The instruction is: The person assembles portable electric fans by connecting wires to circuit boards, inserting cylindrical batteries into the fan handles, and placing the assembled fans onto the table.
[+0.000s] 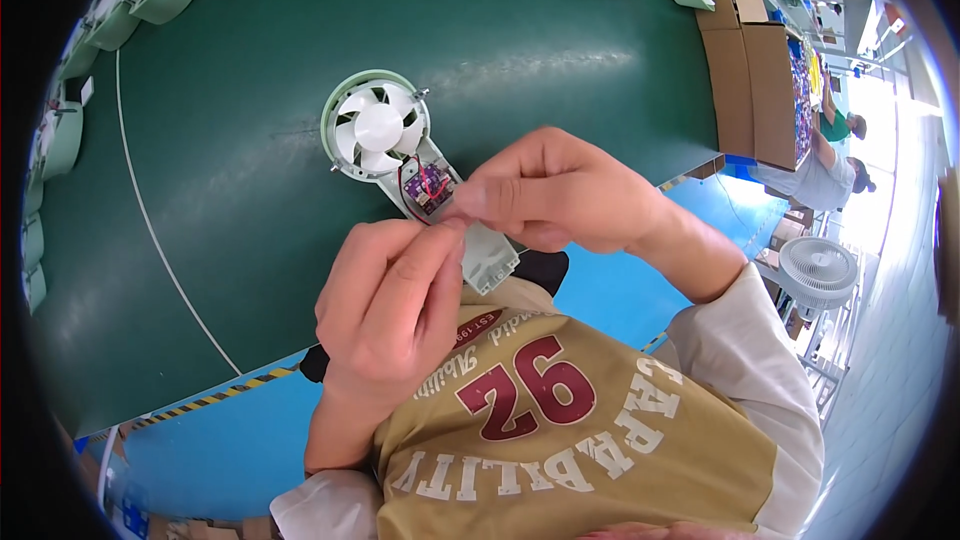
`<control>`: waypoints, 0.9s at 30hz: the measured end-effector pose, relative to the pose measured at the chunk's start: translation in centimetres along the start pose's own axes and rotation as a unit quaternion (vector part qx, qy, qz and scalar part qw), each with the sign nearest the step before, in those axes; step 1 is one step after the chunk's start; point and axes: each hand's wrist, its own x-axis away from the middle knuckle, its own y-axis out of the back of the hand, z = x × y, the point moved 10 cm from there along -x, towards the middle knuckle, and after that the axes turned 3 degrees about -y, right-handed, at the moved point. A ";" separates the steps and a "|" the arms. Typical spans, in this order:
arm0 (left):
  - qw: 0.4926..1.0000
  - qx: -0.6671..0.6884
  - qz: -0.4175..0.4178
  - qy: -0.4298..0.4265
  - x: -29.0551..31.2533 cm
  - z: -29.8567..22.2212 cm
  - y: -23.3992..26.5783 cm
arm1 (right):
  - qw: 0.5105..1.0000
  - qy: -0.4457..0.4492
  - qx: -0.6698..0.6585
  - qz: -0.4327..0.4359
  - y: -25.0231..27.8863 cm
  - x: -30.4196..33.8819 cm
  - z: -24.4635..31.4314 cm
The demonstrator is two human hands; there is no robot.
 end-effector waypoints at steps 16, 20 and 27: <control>0.950 -0.174 0.055 -0.254 1.7 -3.4 -1.0 | 0.993 -0.066 0.074 -0.060 -0.2 -0.9 -0.4; 0.951 -0.168 0.069 -0.249 1.6 -3.5 -0.6 | 0.996 -0.034 0.068 -0.037 -0.5 -1.1 0.0; 0.994 -0.094 -0.031 -0.052 1.6 -0.4 1.0 | 0.989 0.085 0.074 -0.094 -0.3 -0.8 0.6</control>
